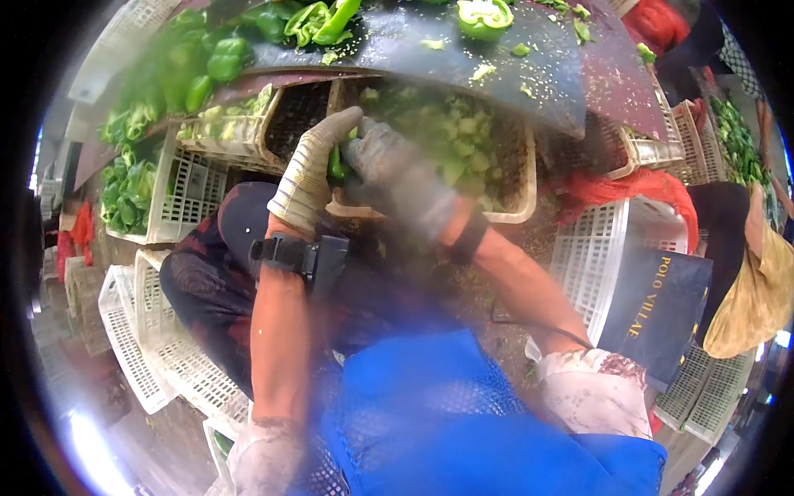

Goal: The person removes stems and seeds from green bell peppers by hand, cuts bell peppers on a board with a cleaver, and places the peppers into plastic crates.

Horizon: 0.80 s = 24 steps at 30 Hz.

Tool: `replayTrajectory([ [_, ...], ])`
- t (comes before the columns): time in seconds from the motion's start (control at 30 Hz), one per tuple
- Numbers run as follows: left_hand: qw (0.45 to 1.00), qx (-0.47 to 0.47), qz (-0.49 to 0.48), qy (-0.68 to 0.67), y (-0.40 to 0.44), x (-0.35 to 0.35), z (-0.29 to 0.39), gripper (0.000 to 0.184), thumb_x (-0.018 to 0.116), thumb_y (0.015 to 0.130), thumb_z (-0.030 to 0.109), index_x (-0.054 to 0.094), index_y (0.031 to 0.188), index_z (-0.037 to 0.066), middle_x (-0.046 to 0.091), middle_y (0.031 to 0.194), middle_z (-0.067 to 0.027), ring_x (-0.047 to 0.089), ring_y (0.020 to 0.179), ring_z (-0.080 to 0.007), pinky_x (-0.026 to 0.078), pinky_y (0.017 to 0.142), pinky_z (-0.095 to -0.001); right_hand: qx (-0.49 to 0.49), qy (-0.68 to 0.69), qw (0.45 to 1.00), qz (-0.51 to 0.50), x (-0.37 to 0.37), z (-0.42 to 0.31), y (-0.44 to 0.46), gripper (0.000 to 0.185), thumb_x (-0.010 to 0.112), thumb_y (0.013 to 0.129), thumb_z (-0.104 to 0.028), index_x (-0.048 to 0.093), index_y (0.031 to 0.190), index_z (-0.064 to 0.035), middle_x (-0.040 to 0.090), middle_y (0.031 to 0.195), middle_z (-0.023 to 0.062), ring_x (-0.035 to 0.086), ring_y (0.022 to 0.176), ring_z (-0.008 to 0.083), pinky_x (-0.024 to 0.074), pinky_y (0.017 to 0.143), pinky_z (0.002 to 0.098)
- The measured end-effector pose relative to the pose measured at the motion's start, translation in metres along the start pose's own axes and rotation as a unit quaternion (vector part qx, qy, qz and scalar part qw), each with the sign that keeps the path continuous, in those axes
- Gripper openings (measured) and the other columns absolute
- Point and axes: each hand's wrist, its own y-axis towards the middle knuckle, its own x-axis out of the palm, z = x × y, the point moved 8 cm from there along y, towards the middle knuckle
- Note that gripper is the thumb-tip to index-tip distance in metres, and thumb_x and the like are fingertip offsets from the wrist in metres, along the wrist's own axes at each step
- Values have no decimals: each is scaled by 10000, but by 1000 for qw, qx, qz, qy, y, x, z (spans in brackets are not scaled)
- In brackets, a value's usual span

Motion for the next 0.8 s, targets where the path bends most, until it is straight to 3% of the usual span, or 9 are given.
replayTrajectory([
  [0.1,998,-37,-1,-54,-10,14,5,236,704,851,374,695,911,146,634,828,14,585,723,-108,487,668,-258,14,34,999,0,10,-1,-7,368,664,778,-137,572,1110,-8,589,910,113,607,762,288,513,607,367],
  [0.17,997,-41,-6,-57,-5,11,-2,232,708,849,368,695,906,143,637,809,10,592,713,-117,492,671,-260,40,118,992,2,7,1,-4,366,700,763,-110,588,1101,-23,603,967,147,605,852,305,523,715,382],
  [0.3,940,-230,68,-242,-21,14,-17,232,719,841,363,695,903,141,645,794,-3,602,698,-129,507,660,-277,72,185,980,-13,9,2,-3,398,709,745,-127,590,1106,-8,615,1010,151,611,931,324,526,782,400],
  [0.43,991,-97,33,-90,8,-5,-31,251,711,846,379,693,903,135,645,805,-5,597,695,-132,501,617,-298,119,193,974,27,4,-1,-3,396,729,736,-75,589,1105,-38,612,961,114,610,876,269,534,742,381],
  [0.5,1000,-20,24,-6,19,-8,-27,263,703,850,377,693,908,121,642,814,-4,598,711,-134,493,630,-292,103,49,992,-49,12,-2,-6,368,729,773,-89,588,1110,-44,618,964,83,613,877,230,535,732,367],
  [0.6,993,16,-2,114,12,-3,-10,292,690,858,362,699,944,84,639,842,-9,592,764,-140,476,696,-280,100,160,982,20,-7,-7,-7,293,705,806,-99,603,1077,-53,621,986,95,615,895,216,531,717,355],
  [0.63,987,31,-13,160,10,1,-5,305,687,860,358,700,959,70,638,853,-11,588,784,-142,470,721,-277,147,219,964,7,4,-1,-18,273,696,807,-95,606,1061,-51,621,997,109,619,895,227,531,713,359],
  [0.77,966,70,-36,244,3,12,0,366,688,851,366,697,1017,40,639,889,-23,563,845,-141,444,791,-280,277,469,837,-40,59,19,-62,226,676,794,-67,616,1011,-45,629,988,144,634,868,271,535,699,371],
  [0.8,970,68,-36,230,3,11,-1,370,689,851,378,696,1007,43,637,882,-23,565,823,-140,450,774,-281,244,432,866,-67,61,22,-60,217,670,799,-64,617,1009,-44,634,972,144,638,850,272,536,693,368],
])
